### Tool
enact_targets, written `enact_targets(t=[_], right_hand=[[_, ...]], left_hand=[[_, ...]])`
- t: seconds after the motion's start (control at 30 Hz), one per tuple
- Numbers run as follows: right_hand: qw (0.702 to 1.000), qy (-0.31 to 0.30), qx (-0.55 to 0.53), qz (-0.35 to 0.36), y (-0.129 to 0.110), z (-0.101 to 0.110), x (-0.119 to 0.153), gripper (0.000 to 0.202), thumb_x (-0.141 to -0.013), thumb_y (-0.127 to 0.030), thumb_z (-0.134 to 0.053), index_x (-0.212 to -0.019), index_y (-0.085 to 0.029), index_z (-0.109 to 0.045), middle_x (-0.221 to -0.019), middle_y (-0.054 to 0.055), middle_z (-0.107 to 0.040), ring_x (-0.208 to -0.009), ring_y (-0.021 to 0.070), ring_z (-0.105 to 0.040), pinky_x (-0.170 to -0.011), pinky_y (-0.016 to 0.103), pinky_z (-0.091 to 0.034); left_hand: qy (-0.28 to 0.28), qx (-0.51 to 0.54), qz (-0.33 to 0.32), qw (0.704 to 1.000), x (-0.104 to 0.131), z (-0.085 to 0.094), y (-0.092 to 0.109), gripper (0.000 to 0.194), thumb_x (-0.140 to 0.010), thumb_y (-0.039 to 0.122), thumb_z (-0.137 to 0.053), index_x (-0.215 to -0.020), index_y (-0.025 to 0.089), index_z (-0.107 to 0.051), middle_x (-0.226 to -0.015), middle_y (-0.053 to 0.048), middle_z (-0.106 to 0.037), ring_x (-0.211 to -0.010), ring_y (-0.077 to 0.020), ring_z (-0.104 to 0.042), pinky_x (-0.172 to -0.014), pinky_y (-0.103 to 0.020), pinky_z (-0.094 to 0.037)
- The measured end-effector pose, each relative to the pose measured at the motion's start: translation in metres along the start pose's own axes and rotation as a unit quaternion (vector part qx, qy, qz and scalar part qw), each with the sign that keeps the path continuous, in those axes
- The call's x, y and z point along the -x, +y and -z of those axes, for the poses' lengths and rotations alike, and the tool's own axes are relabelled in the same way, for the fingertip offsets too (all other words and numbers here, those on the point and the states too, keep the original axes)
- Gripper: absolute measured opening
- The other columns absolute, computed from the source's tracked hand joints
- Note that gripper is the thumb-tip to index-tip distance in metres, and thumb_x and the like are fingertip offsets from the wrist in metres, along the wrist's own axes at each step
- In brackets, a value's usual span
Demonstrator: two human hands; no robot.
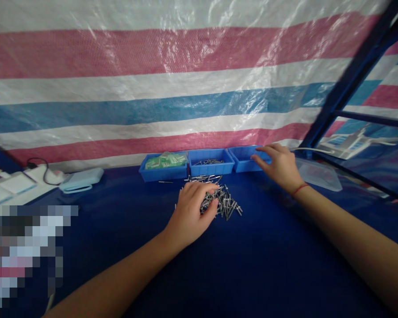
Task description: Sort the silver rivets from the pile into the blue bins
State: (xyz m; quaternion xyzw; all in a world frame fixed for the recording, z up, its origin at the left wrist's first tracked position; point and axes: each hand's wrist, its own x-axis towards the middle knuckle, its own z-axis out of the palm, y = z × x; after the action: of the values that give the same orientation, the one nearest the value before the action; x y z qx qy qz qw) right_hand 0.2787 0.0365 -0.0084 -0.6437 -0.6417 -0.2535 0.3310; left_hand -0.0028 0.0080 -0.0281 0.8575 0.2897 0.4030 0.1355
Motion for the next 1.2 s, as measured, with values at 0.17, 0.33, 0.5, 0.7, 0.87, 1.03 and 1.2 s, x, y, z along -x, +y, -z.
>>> enact_targets(t=[0.17,0.33,0.5,0.7,0.87,1.03,1.2], right_hand=[[0.999,-0.005,-0.038,0.006,-0.011,0.003,0.004,0.026,-0.083,-0.033,-0.051,-0.098,-0.017,-0.066,-0.094,0.013,-0.066,-0.088,0.0283,-0.060,-0.075,0.042,-0.046],[0.990,-0.053,-0.125,0.040,-0.046,0.022,0.010,0.021,-0.084,-0.029,-0.051,-0.096,-0.018,-0.064,-0.093,0.009,-0.065,-0.080,0.0231,-0.060,-0.073,0.037,-0.047],[0.977,-0.095,-0.171,0.086,-0.071,0.034,0.020,0.019,-0.085,-0.027,-0.050,-0.096,-0.018,-0.062,-0.097,0.009,-0.065,-0.089,0.0239,-0.059,-0.080,0.040,-0.044],[0.964,-0.118,-0.201,0.123,-0.085,0.043,0.027,0.016,-0.085,-0.025,-0.051,-0.096,-0.019,-0.062,-0.098,0.007,-0.066,-0.092,0.0227,-0.059,-0.081,0.040,-0.043],[0.960,-0.138,-0.199,0.143,-0.089,0.045,0.030,0.016,-0.086,-0.025,-0.050,-0.094,-0.020,-0.063,-0.098,0.006,-0.066,-0.092,0.0221,-0.059,-0.081,0.039,-0.042],[0.958,-0.148,-0.197,0.147,-0.090,0.045,0.031,0.015,-0.086,-0.025,-0.050,-0.091,-0.019,-0.064,-0.095,0.005,-0.067,-0.089,0.0217,-0.059,-0.080,0.039,-0.041],[0.953,-0.171,-0.203,0.143,-0.091,0.045,0.030,0.016,-0.087,-0.024,-0.050,-0.084,-0.020,-0.064,-0.089,0.004,-0.068,-0.084,0.0203,-0.060,-0.077,0.038,-0.041]], left_hand=[[-0.046,-0.080,0.015,0.996,0.002,-0.002,0.004,0.009,-0.075,0.018,-0.057,-0.083,0.022,-0.058,-0.099,-0.004,-0.060,-0.102,-0.0250,-0.048,-0.085,-0.043,-0.038],[-0.085,-0.118,-0.014,0.989,0.005,-0.004,0.006,0.009,-0.071,0.023,-0.060,-0.080,0.021,-0.058,-0.105,-0.005,-0.057,-0.106,-0.0272,-0.045,-0.086,-0.044,-0.036],[-0.103,-0.133,-0.035,0.985,0.005,-0.003,0.006,0.008,-0.073,0.024,-0.058,-0.080,0.021,-0.058,-0.109,-0.006,-0.057,-0.107,-0.0272,-0.045,-0.086,-0.044,-0.035],[-0.118,-0.144,-0.044,0.982,0.004,-0.002,0.007,0.007,-0.074,0.027,-0.059,-0.076,0.021,-0.059,-0.110,-0.005,-0.058,-0.107,-0.0277,-0.044,-0.087,-0.046,-0.034],[-0.132,-0.154,-0.063,0.977,0.005,-0.001,0.006,0.011,-0.082,0.025,-0.054,-0.075,0.019,-0.059,-0.108,-0.005,-0.059,-0.108,-0.0274,-0.044,-0.086,-0.045,-0.034],[-0.135,-0.175,-0.064,0.973,0.005,-0.003,0.006,0.015,-0.090,0.024,-0.045,-0.085,0.017,-0.058,-0.107,-0.006,-0.059,-0.105,-0.0264,-0.046,-0.085,-0.044,-0.034],[-0.098,-0.192,-0.016,0.976,0.005,-0.005,0.003,0.015,-0.092,0.022,-0.040,-0.090,0.016,-0.054,-0.105,-0.008,-0.058,-0.098,-0.0250,-0.048,-0.081,-0.041,-0.036]])
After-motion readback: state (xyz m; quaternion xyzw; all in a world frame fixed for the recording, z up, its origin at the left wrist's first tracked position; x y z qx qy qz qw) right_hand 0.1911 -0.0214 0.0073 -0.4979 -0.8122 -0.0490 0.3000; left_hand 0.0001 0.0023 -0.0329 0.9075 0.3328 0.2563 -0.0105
